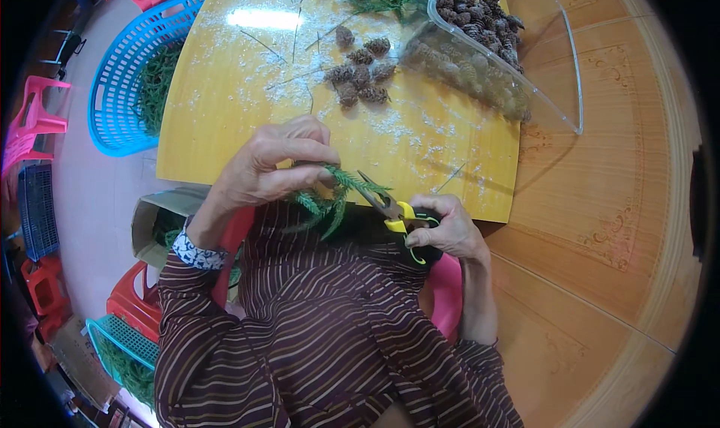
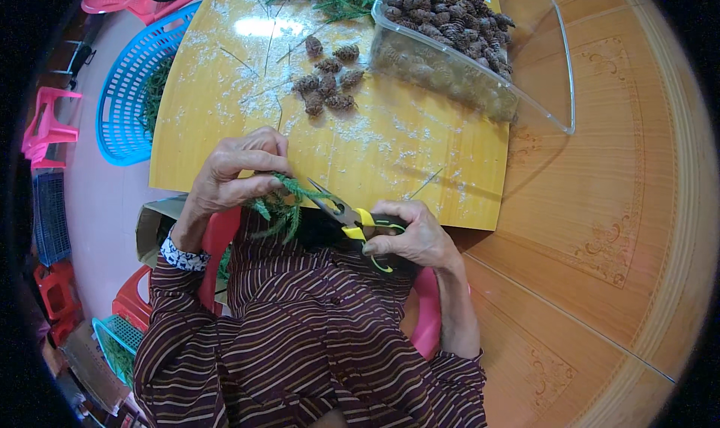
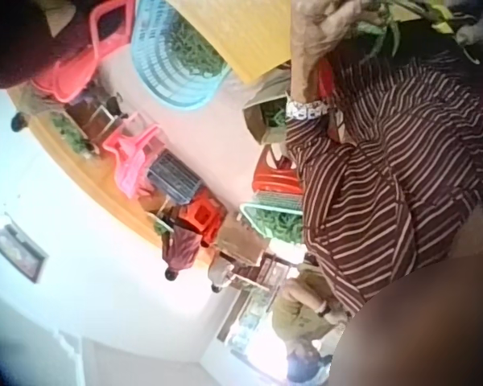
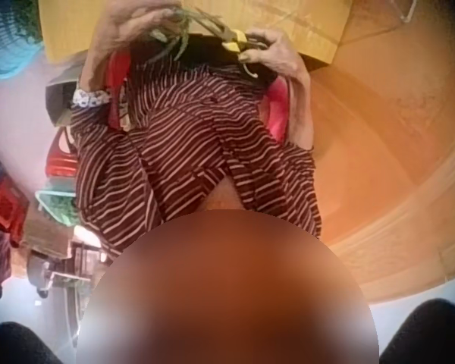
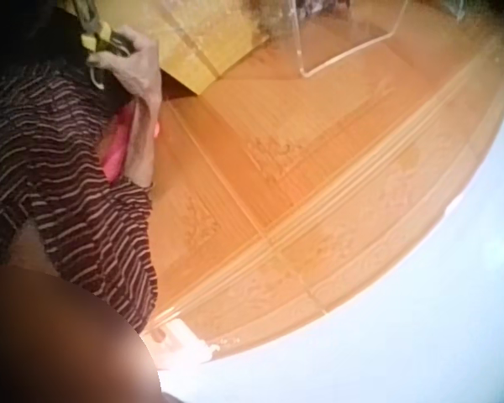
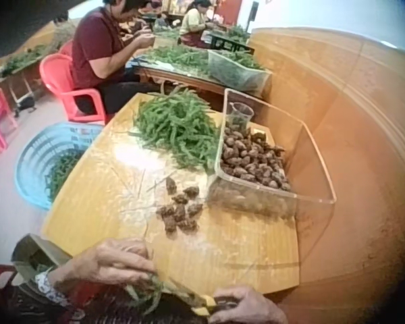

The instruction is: Assembling decorative items by trimming green stems and placing them into a container.

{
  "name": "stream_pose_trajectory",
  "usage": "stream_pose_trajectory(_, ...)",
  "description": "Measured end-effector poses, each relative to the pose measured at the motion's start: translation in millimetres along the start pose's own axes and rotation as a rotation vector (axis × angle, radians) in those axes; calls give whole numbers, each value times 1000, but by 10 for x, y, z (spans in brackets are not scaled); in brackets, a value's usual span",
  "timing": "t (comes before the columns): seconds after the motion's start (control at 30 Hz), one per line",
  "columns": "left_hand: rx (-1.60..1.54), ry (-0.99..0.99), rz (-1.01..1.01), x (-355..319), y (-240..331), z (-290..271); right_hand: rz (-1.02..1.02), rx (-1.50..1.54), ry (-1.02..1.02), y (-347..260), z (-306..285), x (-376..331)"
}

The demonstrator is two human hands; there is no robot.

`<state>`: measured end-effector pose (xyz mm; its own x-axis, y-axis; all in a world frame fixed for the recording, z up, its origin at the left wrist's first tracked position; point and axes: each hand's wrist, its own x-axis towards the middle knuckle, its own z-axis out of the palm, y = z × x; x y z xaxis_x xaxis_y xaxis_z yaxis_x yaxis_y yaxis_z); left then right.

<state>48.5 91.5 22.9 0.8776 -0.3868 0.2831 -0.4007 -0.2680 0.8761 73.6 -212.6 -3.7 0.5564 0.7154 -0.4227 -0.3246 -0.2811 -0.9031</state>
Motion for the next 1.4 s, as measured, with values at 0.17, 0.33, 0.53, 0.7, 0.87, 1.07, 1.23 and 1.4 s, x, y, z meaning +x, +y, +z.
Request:
stream_pose_trajectory(0.17, -19, -71, 36, -41, -6, -20, -38, 42, -49, 56, -14, 44)
stream_pose_trajectory(0.33, -61, -99, -4, -62, 5, 32, -4, 47, -169, 21, 25, 75)
stream_pose_trajectory(0.53, -68, -125, -34, -78, -20, 31, 93, 50, -182, -32, 91, 94)
stream_pose_trajectory(0.7, -63, -111, -49, -97, -41, 55, 69, 17, -150, -69, 163, 83)
stream_pose_trajectory(0.87, -70, -110, -41, -97, -48, 72, 126, -16, -21, -33, 293, 84)
stream_pose_trajectory(1.07, -51, -83, -2, -87, -68, 70, -179, -282, 145, -29, 401, 63)
stream_pose_trajectory(1.23, -74, -75, -6, -86, -59, 61, -431, -432, 396, -125, 421, 70)
stream_pose_trajectory(1.4, -77, -86, 11, -74, -63, 67, -292, -797, 539, -144, 411, 134)
